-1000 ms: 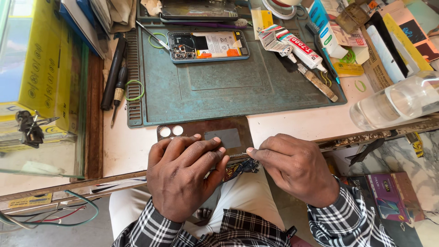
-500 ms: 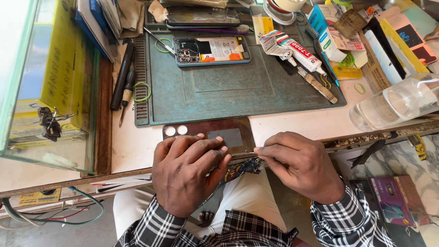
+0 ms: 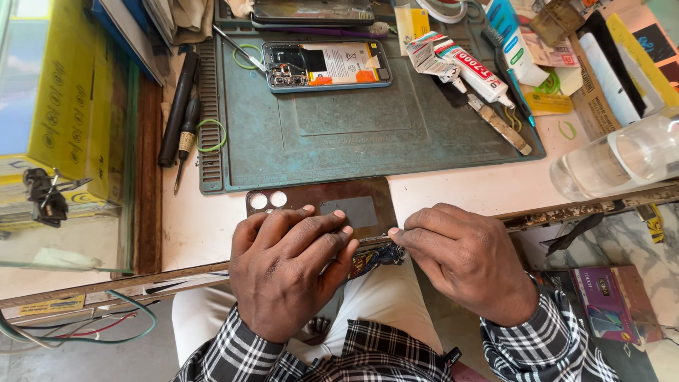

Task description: The person holds a phone back cover on the bench and uses a thin metal spudger to pry along its edge, working the tool around the perimeter to separate the cover. They reposition the cover and continue prying near the camera lens cutouts, with a disassembled phone and adhesive tubes on the work mat.

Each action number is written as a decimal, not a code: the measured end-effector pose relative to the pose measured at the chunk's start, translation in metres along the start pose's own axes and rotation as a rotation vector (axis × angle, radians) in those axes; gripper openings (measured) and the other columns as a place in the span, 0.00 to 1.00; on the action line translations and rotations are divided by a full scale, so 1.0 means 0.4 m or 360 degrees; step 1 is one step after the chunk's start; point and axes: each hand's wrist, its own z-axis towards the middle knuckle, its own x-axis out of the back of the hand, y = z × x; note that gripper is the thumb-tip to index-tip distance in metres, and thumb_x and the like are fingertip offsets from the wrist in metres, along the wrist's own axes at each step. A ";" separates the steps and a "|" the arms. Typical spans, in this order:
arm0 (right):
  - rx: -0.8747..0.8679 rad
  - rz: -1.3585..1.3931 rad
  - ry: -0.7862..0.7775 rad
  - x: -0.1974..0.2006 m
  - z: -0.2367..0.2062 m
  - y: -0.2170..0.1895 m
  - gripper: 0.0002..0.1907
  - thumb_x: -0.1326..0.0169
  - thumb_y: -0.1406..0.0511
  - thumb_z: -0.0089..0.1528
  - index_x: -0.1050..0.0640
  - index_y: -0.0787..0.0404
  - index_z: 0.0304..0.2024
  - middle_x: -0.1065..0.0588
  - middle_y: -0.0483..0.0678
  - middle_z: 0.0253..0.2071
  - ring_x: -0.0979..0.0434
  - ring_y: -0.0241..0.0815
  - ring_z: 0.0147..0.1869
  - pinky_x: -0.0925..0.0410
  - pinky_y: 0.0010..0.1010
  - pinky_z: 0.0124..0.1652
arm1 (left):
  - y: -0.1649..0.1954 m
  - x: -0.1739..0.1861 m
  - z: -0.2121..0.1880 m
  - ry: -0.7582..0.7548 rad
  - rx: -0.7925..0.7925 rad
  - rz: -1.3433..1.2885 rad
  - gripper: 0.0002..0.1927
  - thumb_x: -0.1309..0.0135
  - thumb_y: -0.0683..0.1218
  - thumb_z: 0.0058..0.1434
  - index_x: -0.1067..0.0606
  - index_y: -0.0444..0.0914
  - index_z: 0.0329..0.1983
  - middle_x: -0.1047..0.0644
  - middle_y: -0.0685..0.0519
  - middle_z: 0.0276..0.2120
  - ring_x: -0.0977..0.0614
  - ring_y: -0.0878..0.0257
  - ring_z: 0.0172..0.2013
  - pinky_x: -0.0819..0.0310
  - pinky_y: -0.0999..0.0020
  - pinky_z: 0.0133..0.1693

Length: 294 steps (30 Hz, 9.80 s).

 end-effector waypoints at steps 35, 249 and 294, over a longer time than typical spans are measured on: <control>-0.0020 -0.0014 0.0001 -0.007 0.005 -0.014 0.13 0.37 0.74 0.51 0.18 0.62 0.39 0.22 0.47 0.36 0.20 0.45 0.39 0.28 0.36 0.34 | -0.002 -0.002 -0.002 0.0010 -0.0006 -0.0008 0.09 0.35 0.53 0.60 0.16 0.46 0.39 0.17 0.61 0.45 0.19 0.63 0.47 0.37 0.61 0.53; 0.0248 0.0969 -0.0191 -0.117 0.087 0.005 0.07 0.33 0.69 0.55 0.21 0.60 0.31 0.16 0.48 0.36 0.13 0.41 0.42 0.24 0.29 0.38 | -0.092 0.024 -0.167 0.0350 0.0087 0.0255 0.18 0.35 0.58 0.65 0.18 0.48 0.55 0.20 0.61 0.57 0.23 0.65 0.60 0.49 0.60 0.63; 0.0244 0.1001 -0.0203 -0.136 0.090 0.018 0.10 0.32 0.70 0.55 0.23 0.59 0.30 0.17 0.47 0.37 0.13 0.42 0.43 0.24 0.30 0.39 | -0.102 0.011 -0.163 0.0373 0.0128 0.0231 0.17 0.35 0.58 0.63 0.18 0.49 0.53 0.19 0.62 0.55 0.23 0.65 0.59 0.47 0.61 0.62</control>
